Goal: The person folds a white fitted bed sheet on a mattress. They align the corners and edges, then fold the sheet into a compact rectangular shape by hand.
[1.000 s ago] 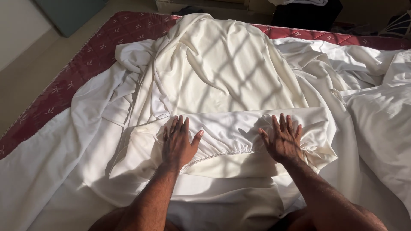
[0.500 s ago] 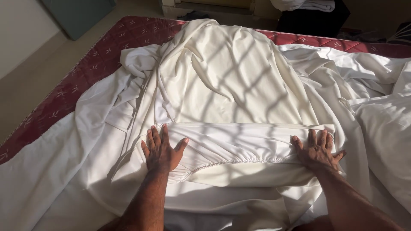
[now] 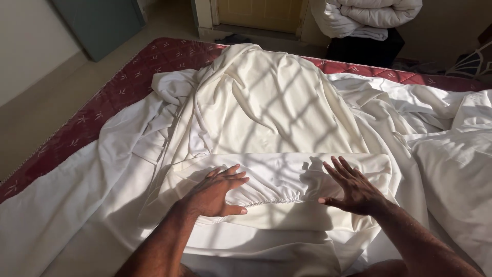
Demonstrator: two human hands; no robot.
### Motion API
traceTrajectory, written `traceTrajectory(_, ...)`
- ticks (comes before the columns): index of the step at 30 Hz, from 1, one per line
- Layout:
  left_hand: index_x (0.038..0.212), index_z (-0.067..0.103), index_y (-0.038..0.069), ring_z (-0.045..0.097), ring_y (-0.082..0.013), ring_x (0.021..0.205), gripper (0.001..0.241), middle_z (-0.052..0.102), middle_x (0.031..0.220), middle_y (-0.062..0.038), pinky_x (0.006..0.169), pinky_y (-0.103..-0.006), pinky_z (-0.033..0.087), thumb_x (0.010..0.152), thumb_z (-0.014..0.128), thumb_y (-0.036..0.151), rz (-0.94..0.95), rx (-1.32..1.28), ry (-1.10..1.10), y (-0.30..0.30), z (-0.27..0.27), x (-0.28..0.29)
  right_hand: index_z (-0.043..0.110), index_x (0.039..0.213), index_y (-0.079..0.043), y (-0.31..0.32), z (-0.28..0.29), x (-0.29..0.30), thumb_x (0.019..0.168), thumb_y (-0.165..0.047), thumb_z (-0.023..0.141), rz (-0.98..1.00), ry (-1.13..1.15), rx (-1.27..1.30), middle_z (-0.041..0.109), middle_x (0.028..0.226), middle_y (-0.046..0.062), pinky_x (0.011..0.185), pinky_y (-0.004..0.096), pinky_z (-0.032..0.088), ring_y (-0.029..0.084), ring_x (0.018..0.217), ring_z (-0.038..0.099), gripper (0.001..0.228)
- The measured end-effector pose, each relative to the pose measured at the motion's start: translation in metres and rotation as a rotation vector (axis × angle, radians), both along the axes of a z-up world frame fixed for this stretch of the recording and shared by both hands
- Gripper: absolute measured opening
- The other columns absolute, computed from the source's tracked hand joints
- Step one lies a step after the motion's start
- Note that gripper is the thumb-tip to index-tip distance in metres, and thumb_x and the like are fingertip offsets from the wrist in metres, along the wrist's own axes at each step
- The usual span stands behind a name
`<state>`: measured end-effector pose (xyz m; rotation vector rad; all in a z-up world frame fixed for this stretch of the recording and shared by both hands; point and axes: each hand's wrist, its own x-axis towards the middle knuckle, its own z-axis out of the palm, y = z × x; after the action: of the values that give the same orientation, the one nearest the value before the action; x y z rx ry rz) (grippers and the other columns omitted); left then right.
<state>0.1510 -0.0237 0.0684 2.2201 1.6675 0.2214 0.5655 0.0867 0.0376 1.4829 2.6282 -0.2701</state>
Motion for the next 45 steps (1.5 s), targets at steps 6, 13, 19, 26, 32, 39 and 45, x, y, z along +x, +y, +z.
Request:
traceTrajectory(6, 0.153, 0.045, 0.023, 0.023, -0.0209, 0.160, 0.098, 0.034, 0.170, 0.001, 0.129, -0.0510, 0.022, 0.069, 0.089, 0.047, -0.236, -0.298, 0.227, -0.016, 0.006, -0.022, -0.016, 0.161, -0.037, -0.046, 0.048, -0.002, 0.077, -0.063, 0.089, -0.092, -0.552, -0.323, -0.021, 0.174, 0.002, 0.129, 0.064, 0.000, 0.025, 0.162, -0.016, 0.137)
traceTrajectory(13, 0.167, 0.001, 0.028, 0.001, -0.0188, 0.162, 0.126, -0.011, 0.175, -0.003, 0.130, -0.0513, 0.011, 0.072, 0.083, 0.014, -0.218, -0.470, 0.524, -0.025, -0.006, -0.040, -0.020, 0.161, -0.038, -0.037, 0.023, 0.014, 0.075, -0.040, 0.093, -0.170, -0.551, -0.291, -0.022, 0.174, -0.001, 0.128, 0.067, 0.006, 0.026, 0.161, -0.015, 0.142)
traceTrajectory(19, 0.163, -0.018, 0.026, -0.013, -0.0159, 0.162, 0.123, -0.024, 0.173, 0.000, 0.129, -0.0574, 0.003, 0.080, 0.069, 0.002, -0.110, -0.442, 0.578, -0.030, 0.006, -0.034, -0.025, 0.161, -0.032, -0.040, 0.021, 0.008, 0.081, -0.038, 0.090, -0.161, -0.613, -0.307, -0.028, 0.173, 0.002, 0.126, 0.067, 0.008, 0.030, 0.161, -0.017, 0.141)
traceTrajectory(26, 0.158, 0.035, 0.028, 0.024, -0.0139, 0.156, 0.090, 0.016, 0.172, 0.008, 0.127, -0.0396, 0.024, 0.080, 0.053, -0.014, 0.056, -0.287, 0.167, -0.022, -0.016, -0.082, 0.030, 0.156, -0.033, 0.000, -0.035, 0.068, 0.083, -0.022, 0.079, -0.094, -0.074, -0.095, 0.019, 0.169, -0.003, 0.128, 0.041, 0.026, 0.019, 0.157, 0.020, 0.088)
traceTrajectory(32, 0.144, 0.057, 0.029, 0.058, -0.0216, 0.132, 0.070, 0.055, 0.150, 0.001, 0.113, -0.0326, 0.047, 0.083, 0.060, -0.006, 0.272, -0.227, 0.035, -0.035, -0.013, -0.120, 0.058, 0.145, -0.028, -0.001, -0.013, 0.066, 0.076, -0.007, 0.074, -0.229, 0.116, -0.083, 0.065, 0.141, 0.002, 0.108, 0.035, 0.053, 0.021, 0.128, 0.063, 0.074)
traceTrajectory(39, 0.136, 0.063, 0.011, 0.074, -0.0230, 0.107, 0.042, 0.077, 0.118, -0.013, 0.097, -0.0336, 0.053, 0.094, 0.064, 0.019, 0.494, -0.040, -0.480, -0.022, -0.061, -0.153, 0.074, 0.131, -0.017, 0.009, -0.009, 0.074, 0.085, -0.021, 0.080, -0.665, 0.565, -0.144, 0.082, 0.108, 0.009, 0.090, 0.038, 0.059, 0.022, 0.096, 0.077, 0.047)
traceTrajectory(45, 0.140, 0.058, 0.009, 0.071, -0.0260, 0.103, 0.045, 0.075, 0.118, -0.016, 0.097, -0.0363, 0.052, 0.098, 0.058, 0.024, 0.586, -0.056, -0.453, -0.018, -0.061, -0.153, 0.074, 0.129, -0.003, 0.023, -0.026, 0.102, 0.091, -0.029, 0.077, -0.715, 0.846, -0.161, 0.079, 0.108, 0.014, 0.093, 0.037, 0.052, 0.020, 0.101, 0.070, 0.047)
